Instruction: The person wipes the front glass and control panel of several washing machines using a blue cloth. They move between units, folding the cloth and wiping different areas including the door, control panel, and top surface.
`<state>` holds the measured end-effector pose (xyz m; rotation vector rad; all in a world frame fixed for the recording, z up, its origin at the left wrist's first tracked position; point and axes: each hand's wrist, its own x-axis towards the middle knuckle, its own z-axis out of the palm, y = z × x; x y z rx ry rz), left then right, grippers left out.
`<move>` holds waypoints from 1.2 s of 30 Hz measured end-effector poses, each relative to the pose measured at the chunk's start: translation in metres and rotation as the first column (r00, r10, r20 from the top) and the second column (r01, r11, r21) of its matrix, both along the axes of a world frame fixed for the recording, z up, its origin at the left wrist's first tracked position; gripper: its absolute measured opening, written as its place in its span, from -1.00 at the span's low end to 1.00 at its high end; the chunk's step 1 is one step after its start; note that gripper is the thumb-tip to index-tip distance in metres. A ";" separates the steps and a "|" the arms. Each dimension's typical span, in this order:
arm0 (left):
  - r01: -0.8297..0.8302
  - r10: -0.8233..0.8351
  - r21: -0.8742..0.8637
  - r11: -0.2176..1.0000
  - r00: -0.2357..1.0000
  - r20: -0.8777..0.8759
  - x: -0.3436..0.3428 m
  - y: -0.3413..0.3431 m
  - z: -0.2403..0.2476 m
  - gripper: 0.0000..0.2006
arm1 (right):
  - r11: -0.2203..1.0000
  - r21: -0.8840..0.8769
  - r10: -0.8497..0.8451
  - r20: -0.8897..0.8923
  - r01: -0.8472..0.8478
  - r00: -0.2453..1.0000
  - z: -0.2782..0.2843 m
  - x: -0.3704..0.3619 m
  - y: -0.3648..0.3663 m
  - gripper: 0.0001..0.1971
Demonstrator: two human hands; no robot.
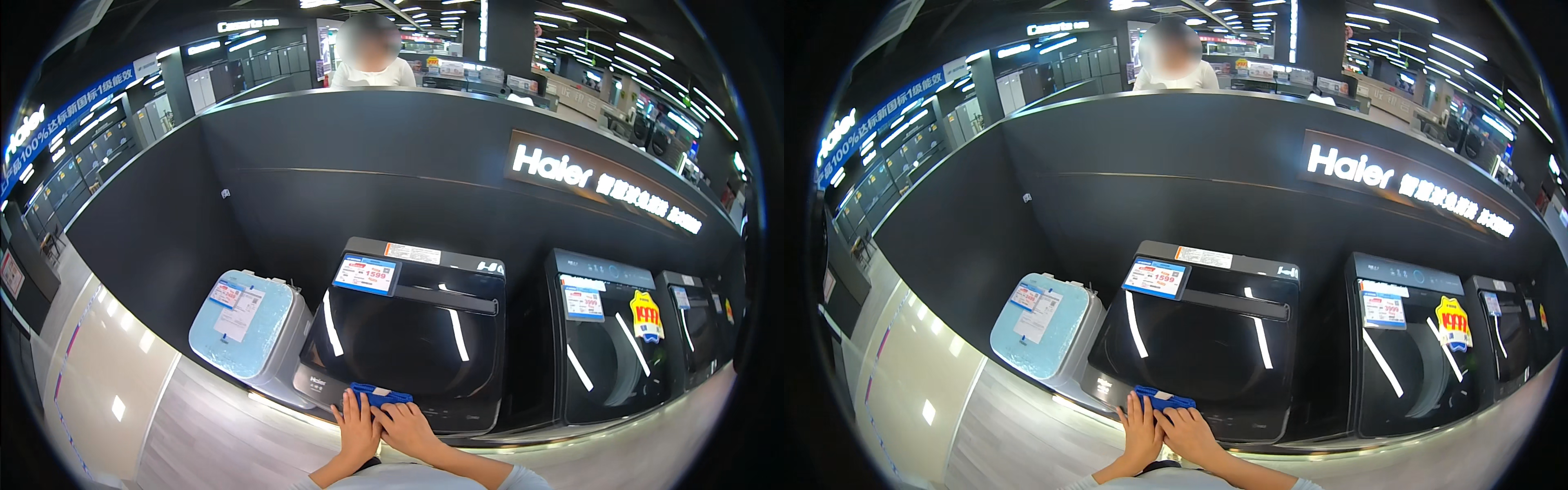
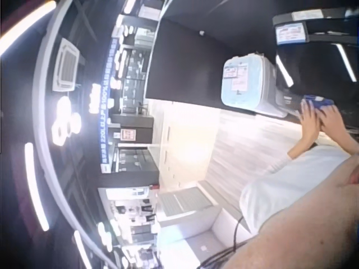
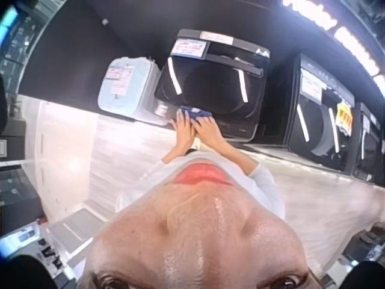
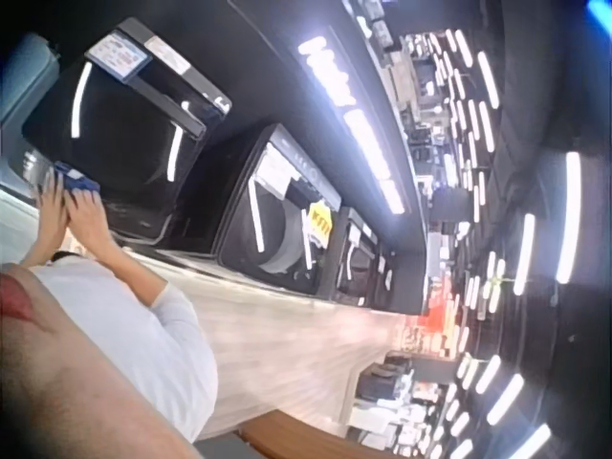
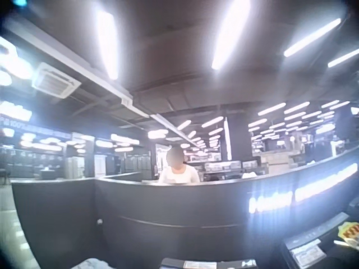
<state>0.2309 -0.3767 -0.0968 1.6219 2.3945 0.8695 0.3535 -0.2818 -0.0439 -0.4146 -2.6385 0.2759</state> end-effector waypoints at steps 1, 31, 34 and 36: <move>0.003 -0.003 0.002 1.000 1.000 0.018 0.015 0.000 0.002 -0.33 | 1.000 -0.013 -0.003 0.002 0.003 1.000 0.001 0.014 0.001 -0.58; 0.481 -0.449 0.111 0.870 0.864 -0.227 0.185 0.058 0.002 -0.32 | 0.942 -0.239 -0.235 0.038 0.237 0.971 -0.013 0.220 0.050 -0.35; 0.501 -0.451 0.153 0.852 0.850 -0.270 0.176 0.055 -0.004 -0.42 | 0.968 -0.152 -0.196 0.028 0.198 0.980 -0.031 0.220 0.049 -0.36; 0.501 -0.458 0.148 0.852 0.853 -0.253 0.161 0.048 -0.006 -0.45 | 0.986 -0.066 -0.152 0.016 0.153 0.988 -0.041 0.213 0.045 -0.37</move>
